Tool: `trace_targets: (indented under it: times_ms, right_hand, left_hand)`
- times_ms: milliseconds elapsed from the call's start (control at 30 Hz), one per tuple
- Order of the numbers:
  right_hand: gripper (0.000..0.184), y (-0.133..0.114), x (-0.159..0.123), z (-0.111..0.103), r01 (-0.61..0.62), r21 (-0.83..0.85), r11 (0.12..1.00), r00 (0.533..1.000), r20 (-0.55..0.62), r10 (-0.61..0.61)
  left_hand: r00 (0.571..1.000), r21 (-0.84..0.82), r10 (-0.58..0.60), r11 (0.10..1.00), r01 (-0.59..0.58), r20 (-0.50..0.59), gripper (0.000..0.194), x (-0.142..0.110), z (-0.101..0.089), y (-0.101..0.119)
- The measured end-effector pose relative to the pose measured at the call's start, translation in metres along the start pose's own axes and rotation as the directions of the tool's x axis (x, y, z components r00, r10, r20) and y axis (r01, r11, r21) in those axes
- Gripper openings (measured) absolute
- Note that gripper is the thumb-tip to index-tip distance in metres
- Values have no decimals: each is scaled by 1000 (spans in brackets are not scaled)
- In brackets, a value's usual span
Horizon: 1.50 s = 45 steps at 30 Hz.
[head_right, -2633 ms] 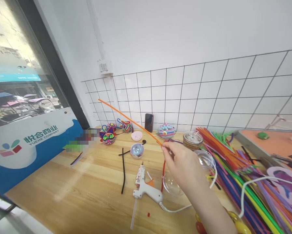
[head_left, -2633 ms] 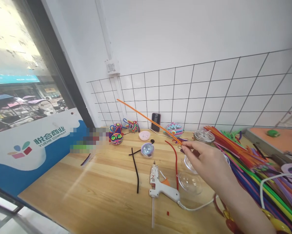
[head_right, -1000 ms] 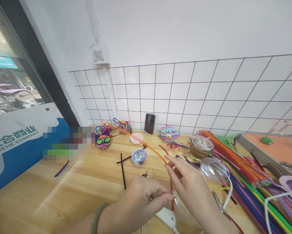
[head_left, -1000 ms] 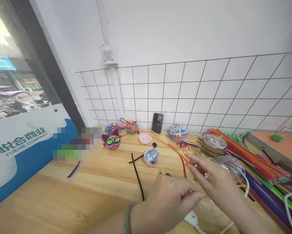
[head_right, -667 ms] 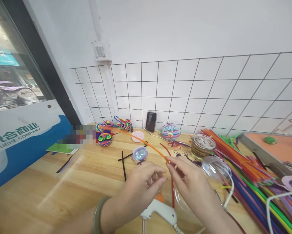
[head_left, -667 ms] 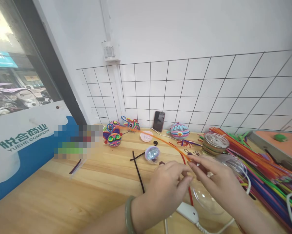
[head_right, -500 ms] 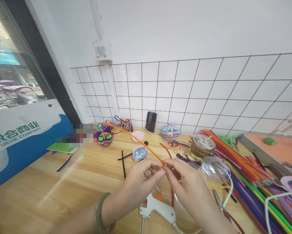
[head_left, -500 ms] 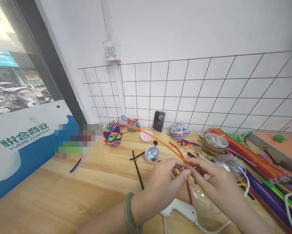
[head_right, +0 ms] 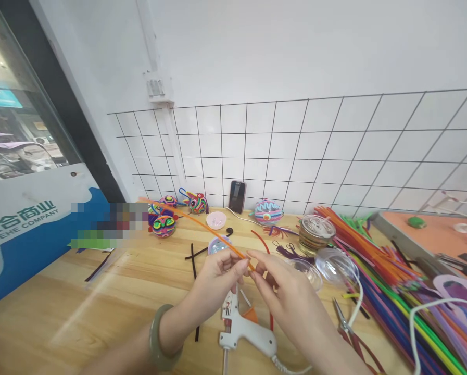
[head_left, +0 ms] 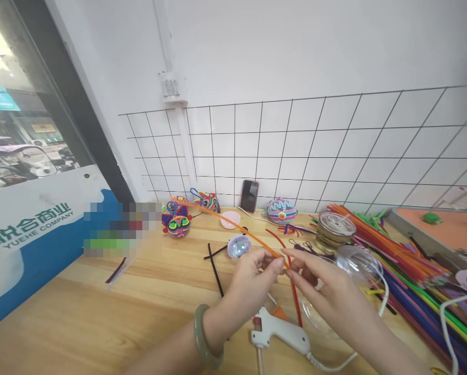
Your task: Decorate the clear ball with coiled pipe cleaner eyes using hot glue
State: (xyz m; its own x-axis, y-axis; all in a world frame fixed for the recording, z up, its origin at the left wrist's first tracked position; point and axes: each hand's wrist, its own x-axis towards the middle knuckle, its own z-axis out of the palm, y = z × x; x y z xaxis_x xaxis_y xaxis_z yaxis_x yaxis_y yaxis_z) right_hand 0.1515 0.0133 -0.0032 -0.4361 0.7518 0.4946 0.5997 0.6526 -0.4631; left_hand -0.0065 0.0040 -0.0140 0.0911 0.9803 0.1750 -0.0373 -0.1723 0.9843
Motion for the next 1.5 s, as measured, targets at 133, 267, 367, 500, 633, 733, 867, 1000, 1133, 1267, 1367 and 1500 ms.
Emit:
trace_targets:
  times_ms: [133,267,367,500,633,733,867,1000,1133,1267,1367,1500]
  right_hand:
    - [28,-1,0,0,-29,16,999,1000,11,29]
    - [28,3,0,-1,-32,9,999,999,29,32]
    - [27,7,1,-1,-29,0,1000,999,46,29]
    - [23,11,2,-3,5,-34,999,1000,21,-5]
    - [21,12,3,-4,33,-41,999,999,24,-32]
    - [21,14,4,-4,42,-37,998,999,28,-41]
    - [19,18,2,-1,40,-42,998,999,33,-39]
    - [18,18,1,1,-11,-26,1000,999,44,12]
    - [18,16,3,0,-28,-14,1000,999,46,29]
    - [18,14,3,-3,-29,-11,1000,999,41,30]
    - [17,12,3,-5,-42,-14,999,999,15,42]
    - [15,9,3,-6,-46,0,999,999,14,46]
  left_hand:
    - [999,-55,-53,997,53,-7,22,3,-1,2]
    - [996,-96,-75,993,70,-55,21,6,-1,0]
    - [991,-127,-67,991,52,-116,20,7,-2,1]
    - [984,-170,-52,985,23,-168,21,8,-3,2]
    - [984,-197,-42,980,8,-172,18,9,-3,1]
    - [987,-215,-54,976,21,-148,22,8,-3,1]
    - [989,-202,-47,979,18,-140,25,8,-3,1]
    - [986,-185,-49,983,19,-161,27,9,-3,1]
    - [987,-189,-60,981,30,-151,27,9,-3,2]
    - [989,-188,-52,982,25,-141,26,8,-3,1]
    - [990,-192,-38,981,11,-138,25,9,-3,0]
    - [989,-178,-32,984,6,-144,26,9,-5,3]
